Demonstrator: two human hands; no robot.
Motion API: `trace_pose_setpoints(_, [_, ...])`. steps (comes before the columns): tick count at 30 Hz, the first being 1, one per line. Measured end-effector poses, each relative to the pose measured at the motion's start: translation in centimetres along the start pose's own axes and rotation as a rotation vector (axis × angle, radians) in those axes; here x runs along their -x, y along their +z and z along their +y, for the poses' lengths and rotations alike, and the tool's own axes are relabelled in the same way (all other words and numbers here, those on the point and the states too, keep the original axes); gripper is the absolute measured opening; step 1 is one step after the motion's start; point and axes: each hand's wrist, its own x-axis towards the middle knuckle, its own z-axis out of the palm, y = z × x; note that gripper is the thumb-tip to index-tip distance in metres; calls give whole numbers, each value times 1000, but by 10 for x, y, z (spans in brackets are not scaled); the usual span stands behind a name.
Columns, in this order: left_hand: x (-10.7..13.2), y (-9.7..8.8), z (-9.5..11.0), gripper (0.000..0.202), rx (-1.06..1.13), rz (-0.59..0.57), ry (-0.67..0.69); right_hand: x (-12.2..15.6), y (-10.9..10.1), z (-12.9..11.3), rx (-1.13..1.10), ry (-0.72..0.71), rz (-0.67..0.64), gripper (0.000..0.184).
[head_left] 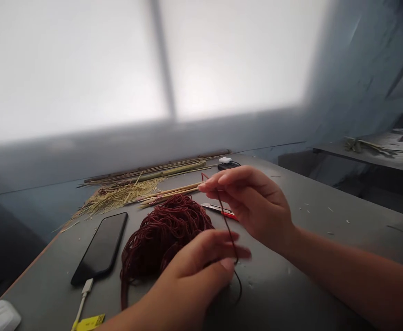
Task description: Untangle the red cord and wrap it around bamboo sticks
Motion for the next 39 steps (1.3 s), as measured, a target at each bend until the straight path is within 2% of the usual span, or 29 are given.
trace_pose_setpoints(2, [6, -4, -3, 29, -4, -49, -16, -2, -7, 0, 269, -158, -112, 27])
trace_pose_setpoints(5, [10, -18, 0, 26, 0, 45, 40, -8, -20, 9, 752, -307, -351, 29])
trace_pose_setpoints(7, [11, -28, 3, 23, -11, 136, 93, -9, -24, 15, 990, -243, -561, 18])
trace_pose_setpoints(9, [10, -35, 4, 21, -43, 190, 124, -8, -21, 17, 1099, -115, -741, 27])
trace_pose_setpoints(10, [9, -38, 2, 21, -52, 202, 129, -6, -18, 17, 1097, -49, -781, 34])
trace_pose_setpoints(12, [8, -42, -4, 24, -52, 180, 144, -3, -11, 14, 987, 52, -720, 38])
trace_pose_setpoints(17, [10, -46, -19, 38, -71, 109, 174, -3, 1, 8, 514, 220, -364, 37])
trace_pose_setpoints(20, [13, -46, -20, 46, -142, 38, 151, -7, 4, 9, 196, 347, -147, 40])
trace_pose_setpoints(23, [14, -47, -21, 49, -189, 20, 139, -14, 3, 7, -111, 500, 50, 43])
trace_pose_setpoints(26, [13, -50, -21, 44, -214, 59, 158, -23, -5, -1, -128, 581, 180, 42])
trace_pose_setpoints(28, [12, -51, -20, 41, -200, 106, 189, -28, -12, -5, 2, 551, 144, 46])
trace_pose_setpoints(30, [13, -52, -18, 40, -162, 159, 229, -29, -19, -5, 219, 452, -4, 50])
trace_pose_setpoints(32, [13, -52, -17, 39, -126, 215, 261, -24, -21, 1, 525, 342, -266, 48])
trace_pose_setpoints(34, [14, -52, -16, 38, -114, 248, 278, -18, -21, 9, 843, 262, -543, 35])
trace_pose_setpoints(35, [15, -51, -16, 38, -119, 249, 282, -15, -20, 14, 963, 248, -641, 29])
trace_pose_setpoints(36, [15, -51, -17, 39, -127, 240, 283, -13, -20, 18, 1044, 239, -685, 26])
trace_pose_setpoints(37, [15, -50, -17, 39, -138, 221, 280, -12, -20, 21, 1091, 233, -666, 27])
trace_pose_setpoints(39, [15, -49, -18, 38, -161, 182, 274, -14, -21, 24, 1074, 246, -495, 37])
